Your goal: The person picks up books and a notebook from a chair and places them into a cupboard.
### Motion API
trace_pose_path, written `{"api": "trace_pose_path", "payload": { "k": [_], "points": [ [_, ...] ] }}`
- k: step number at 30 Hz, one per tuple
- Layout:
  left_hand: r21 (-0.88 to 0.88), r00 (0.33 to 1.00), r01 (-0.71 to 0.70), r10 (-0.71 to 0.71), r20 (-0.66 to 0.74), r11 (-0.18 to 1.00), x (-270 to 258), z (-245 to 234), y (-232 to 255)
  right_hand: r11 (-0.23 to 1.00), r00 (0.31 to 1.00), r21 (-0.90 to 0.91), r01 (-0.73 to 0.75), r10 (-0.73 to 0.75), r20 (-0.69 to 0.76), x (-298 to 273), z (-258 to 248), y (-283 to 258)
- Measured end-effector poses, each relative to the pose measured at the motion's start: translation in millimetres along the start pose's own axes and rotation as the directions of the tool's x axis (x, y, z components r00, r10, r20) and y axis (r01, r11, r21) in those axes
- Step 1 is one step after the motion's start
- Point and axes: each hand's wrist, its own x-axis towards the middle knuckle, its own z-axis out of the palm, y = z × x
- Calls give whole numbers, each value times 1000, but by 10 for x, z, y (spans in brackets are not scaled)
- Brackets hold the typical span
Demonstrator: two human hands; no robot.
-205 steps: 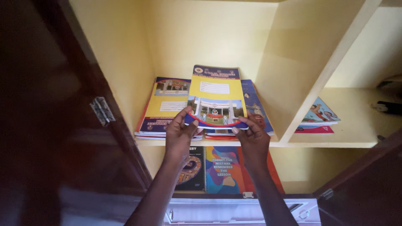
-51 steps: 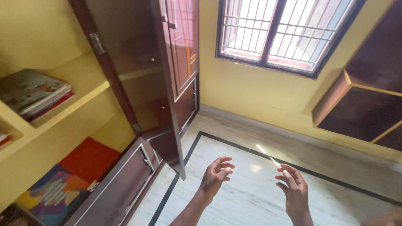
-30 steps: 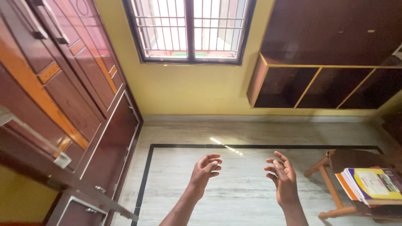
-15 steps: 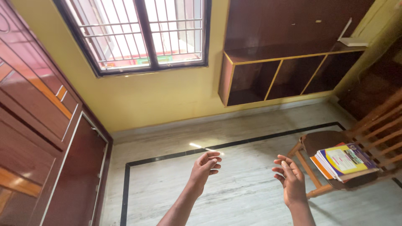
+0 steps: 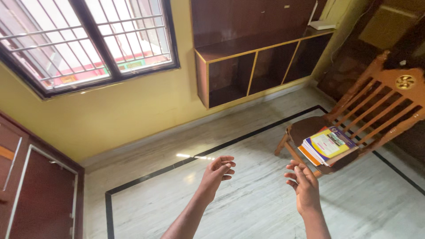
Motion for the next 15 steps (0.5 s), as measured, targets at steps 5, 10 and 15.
{"api": "trace_pose_path", "payload": {
  "k": [5,10,15],
  "points": [
    [5,999,39,-39,15,999,339,358,-157,1000,999,-13,1,-2,-53,203,-340,-88],
    [48,998,63,-65,26,997,728,789,-343,1000,998,-2,1,-1,-69,468,-721,-218],
    [57,990,113,-117,74,992,1008,1282,-438,1000,993,-18,14,-16,-119,715,-1122,-299]
  ]
}}
